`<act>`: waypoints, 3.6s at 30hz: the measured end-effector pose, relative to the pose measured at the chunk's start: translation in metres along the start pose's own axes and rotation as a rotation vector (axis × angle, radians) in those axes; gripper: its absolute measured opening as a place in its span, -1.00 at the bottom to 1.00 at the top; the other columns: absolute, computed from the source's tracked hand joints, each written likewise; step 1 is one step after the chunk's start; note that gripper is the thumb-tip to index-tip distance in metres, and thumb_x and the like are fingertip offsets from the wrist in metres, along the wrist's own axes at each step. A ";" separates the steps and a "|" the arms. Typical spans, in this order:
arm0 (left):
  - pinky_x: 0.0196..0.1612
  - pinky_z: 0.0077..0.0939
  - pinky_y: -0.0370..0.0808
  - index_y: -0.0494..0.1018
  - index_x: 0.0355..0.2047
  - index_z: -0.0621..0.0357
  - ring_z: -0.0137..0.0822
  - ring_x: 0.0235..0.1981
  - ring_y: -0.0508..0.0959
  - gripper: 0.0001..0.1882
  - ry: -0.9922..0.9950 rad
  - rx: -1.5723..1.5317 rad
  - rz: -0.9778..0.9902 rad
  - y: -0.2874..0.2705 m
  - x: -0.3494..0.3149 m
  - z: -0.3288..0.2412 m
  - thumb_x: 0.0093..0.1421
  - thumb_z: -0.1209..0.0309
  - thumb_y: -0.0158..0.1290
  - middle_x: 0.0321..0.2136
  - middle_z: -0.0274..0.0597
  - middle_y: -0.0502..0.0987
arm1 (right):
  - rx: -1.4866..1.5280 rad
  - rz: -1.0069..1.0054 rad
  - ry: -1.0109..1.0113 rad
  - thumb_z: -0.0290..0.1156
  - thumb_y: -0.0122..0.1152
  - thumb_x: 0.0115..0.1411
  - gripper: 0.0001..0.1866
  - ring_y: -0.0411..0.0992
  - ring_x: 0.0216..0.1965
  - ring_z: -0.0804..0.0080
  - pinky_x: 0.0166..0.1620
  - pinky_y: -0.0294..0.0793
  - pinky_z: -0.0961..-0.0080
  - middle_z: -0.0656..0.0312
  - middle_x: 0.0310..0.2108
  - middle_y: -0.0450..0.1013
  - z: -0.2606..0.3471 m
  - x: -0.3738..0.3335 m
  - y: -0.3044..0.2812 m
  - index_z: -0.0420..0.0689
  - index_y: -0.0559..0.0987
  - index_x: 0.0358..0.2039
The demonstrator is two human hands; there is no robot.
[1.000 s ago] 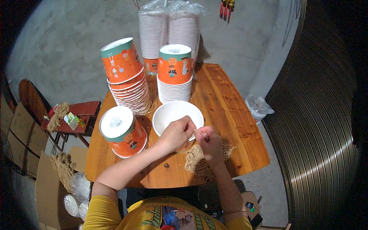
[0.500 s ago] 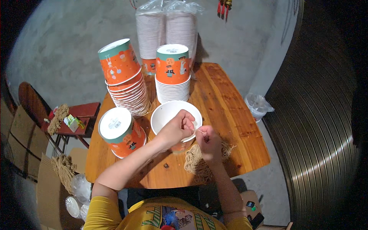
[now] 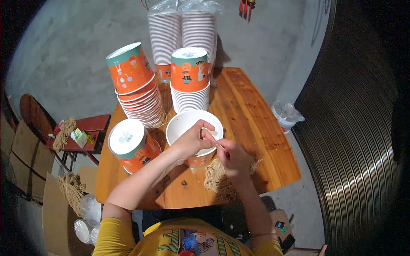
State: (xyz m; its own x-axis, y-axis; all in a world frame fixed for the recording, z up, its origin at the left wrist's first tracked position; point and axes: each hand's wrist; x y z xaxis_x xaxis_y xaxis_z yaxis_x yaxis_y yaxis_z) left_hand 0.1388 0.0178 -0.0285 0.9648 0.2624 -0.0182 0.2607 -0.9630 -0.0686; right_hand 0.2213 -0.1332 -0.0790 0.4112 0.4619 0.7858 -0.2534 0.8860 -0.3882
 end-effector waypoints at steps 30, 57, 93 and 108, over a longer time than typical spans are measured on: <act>-0.45 -0.44 0.42 0.35 -0.25 0.27 -0.36 -0.56 0.49 -0.84 0.182 0.471 -0.035 0.017 -0.006 0.007 0.14 0.50 -0.06 -0.57 -0.18 0.43 | 0.997 0.187 0.980 -0.43 0.08 0.16 -0.95 -0.01 -0.75 0.74 -0.69 -0.04 0.74 0.51 -0.73 0.07 -0.010 0.002 -0.013 -0.02 0.40 -0.42; -0.24 -0.19 0.38 0.38 -0.46 0.30 0.02 -0.31 0.43 -0.89 0.520 0.767 -0.228 0.027 -0.012 0.007 0.12 0.48 -0.02 -0.46 0.06 0.42 | -0.205 0.125 0.166 -0.43 0.19 0.11 -0.91 0.38 -0.67 0.34 -0.55 0.33 0.44 0.16 -0.65 0.39 0.007 -0.003 -0.017 -0.13 0.48 -0.41; 0.04 -0.34 0.08 0.41 -0.51 0.10 -0.37 -0.40 0.40 -0.92 0.447 0.808 -0.336 0.011 -0.032 0.023 0.06 0.39 0.05 -0.57 -0.32 0.40 | -0.206 0.074 -0.035 -0.45 0.00 0.15 -0.89 0.42 -0.43 0.12 -0.33 0.40 0.30 0.09 -0.51 0.42 0.009 0.046 0.004 -0.18 0.48 -0.42; 0.03 -0.17 0.21 0.33 -0.36 0.18 -0.16 -0.16 0.35 -0.79 0.804 1.367 -0.158 -0.005 -0.048 0.005 -0.02 0.40 0.05 -0.32 -0.14 0.33 | -0.195 0.076 -0.024 -0.51 0.09 0.10 -0.97 0.39 -0.46 0.13 -0.36 0.38 0.30 0.09 -0.55 0.40 -0.004 0.048 0.011 -0.18 0.47 -0.45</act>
State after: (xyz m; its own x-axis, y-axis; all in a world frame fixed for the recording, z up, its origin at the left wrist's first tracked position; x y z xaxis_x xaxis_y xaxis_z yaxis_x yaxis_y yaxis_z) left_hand 0.0907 0.0105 -0.0319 0.8145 -0.1754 0.5530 0.5559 -0.0367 -0.8304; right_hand 0.2421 -0.1011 -0.0471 0.3757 0.5286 0.7612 -0.1074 0.8407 -0.5308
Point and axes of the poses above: each hand's wrist, its own x-axis towards the middle knuckle, its own y-axis out of the palm, z = x × y
